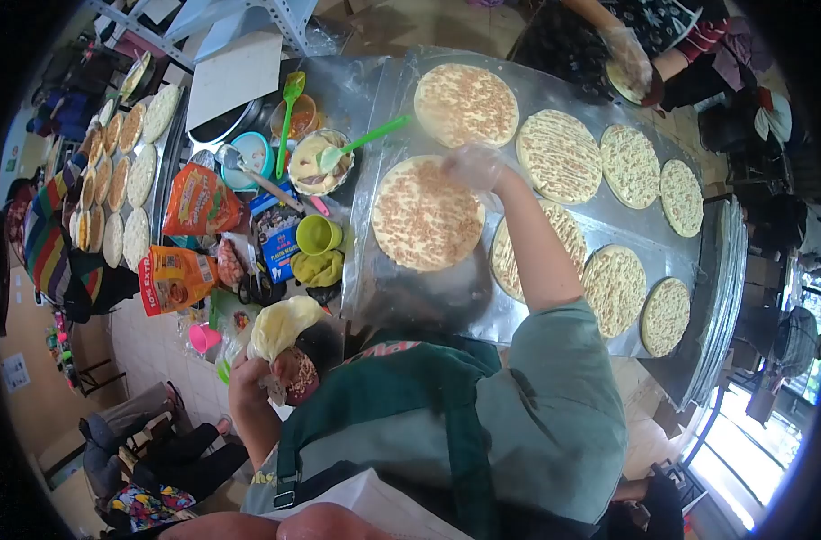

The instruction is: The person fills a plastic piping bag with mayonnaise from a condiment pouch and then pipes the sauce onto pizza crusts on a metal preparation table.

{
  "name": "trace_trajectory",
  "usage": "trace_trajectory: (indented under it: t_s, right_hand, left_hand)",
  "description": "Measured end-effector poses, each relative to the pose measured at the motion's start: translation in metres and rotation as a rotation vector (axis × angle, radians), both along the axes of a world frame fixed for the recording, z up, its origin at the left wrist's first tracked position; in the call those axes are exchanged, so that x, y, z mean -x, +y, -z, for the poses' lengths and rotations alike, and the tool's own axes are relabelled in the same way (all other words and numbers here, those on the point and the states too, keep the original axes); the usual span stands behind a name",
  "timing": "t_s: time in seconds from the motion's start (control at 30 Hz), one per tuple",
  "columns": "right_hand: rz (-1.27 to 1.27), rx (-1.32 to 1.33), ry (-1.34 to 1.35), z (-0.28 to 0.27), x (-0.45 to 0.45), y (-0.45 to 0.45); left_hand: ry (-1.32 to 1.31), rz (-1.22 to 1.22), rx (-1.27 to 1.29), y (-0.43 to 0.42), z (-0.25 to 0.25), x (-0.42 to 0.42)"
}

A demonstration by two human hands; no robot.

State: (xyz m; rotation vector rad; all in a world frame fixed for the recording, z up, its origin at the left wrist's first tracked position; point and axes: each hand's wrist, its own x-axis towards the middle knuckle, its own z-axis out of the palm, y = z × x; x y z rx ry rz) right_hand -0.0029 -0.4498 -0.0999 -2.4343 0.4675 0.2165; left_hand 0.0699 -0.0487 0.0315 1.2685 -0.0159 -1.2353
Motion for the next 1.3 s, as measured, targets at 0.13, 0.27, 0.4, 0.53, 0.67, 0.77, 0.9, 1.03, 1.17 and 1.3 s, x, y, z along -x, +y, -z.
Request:
trace_trajectory:
  t_s: [0.13,0.27,0.4,0.53,0.67,0.77,0.9,1.03,1.17,1.3]
  right_hand:
    - [-0.004,0.087,0.257,-0.017,0.013,0.023]
    - [0.144,-0.068,0.089,-0.009,0.016,0.044]
    - [0.146,-0.062,-0.148,0.012,-0.004,0.059]
    - [0.112,0.097,0.091,0.004,-0.028,0.078]
    - [0.086,0.036,0.114,0.032,-0.011,0.072]
    - [-0.026,0.236,0.127,0.014,0.013,0.080]
    - [-0.055,0.193,0.277,-0.011,0.016,0.101]
    - [-0.036,0.126,0.197,0.003,0.011,0.115]
    - [0.043,0.173,0.234,-0.004,0.015,0.123]
    - [0.001,0.232,0.207,-0.015,0.024,0.126]
  left_hand:
    - [-0.015,-0.016,0.017,0.008,-0.001,0.004]
    - [-0.029,-0.026,0.043,0.014,-0.003,0.008]
    - [-0.029,0.002,0.052,0.023,-0.004,0.010]
    - [-0.037,0.006,0.101,0.031,-0.002,0.015]
    - [-0.068,0.005,0.106,0.039,-0.002,0.017]
    - [-0.069,0.010,0.120,0.045,-0.001,0.017]
    - [-0.062,-0.014,0.132,0.052,0.002,0.018]
    - [-0.052,-0.007,0.143,0.055,0.002,0.017]
    - [-0.070,-0.015,0.136,0.057,0.008,0.017]
    - [-0.044,0.017,0.130,0.058,0.012,0.016]
